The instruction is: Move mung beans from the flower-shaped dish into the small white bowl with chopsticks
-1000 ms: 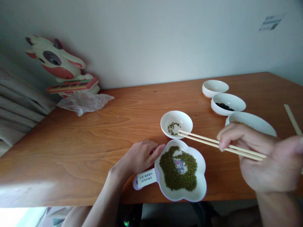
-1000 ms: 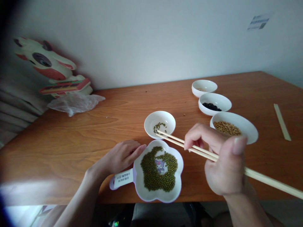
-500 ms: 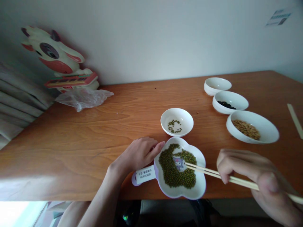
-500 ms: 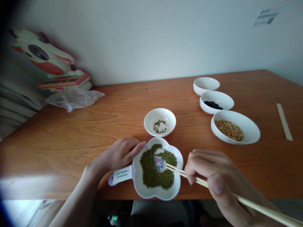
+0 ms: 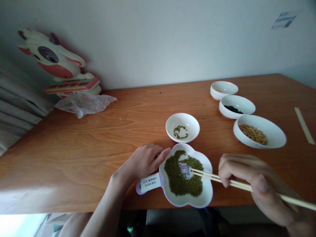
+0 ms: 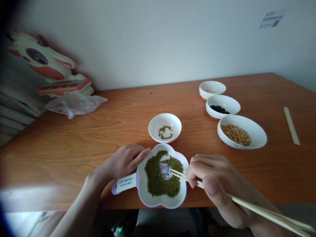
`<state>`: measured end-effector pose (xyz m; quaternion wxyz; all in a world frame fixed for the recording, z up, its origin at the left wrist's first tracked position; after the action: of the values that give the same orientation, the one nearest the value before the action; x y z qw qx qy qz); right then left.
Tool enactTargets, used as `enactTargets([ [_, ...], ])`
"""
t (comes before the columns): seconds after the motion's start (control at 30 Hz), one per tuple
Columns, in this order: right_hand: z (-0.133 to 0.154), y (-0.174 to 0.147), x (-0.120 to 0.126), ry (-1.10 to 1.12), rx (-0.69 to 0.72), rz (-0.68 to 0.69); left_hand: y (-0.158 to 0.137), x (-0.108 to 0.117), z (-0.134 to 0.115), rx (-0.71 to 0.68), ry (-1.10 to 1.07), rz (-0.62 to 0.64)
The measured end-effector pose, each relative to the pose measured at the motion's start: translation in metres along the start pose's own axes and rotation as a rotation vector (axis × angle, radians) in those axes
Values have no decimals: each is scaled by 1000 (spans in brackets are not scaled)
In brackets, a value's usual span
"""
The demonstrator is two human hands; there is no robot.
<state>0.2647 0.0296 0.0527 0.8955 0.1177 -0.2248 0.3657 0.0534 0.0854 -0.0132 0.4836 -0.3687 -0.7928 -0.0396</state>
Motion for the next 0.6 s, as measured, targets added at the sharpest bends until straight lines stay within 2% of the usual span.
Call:
enactTargets([
  [0.6,-3,4,5,97,4,-29,-1,0,1,3,8,11],
])
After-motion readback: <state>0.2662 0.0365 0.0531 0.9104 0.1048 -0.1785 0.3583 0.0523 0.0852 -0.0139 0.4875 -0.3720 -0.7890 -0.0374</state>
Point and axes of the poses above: each hand's wrist, its own y-axis towards the middle knuckle, its own x-axis out of the back of the hand, z = x × y, the point moved 10 cm from there along y, towards the middle knuckle, and after that the axes turned 13 degrees about z, right-handed, at the moved point
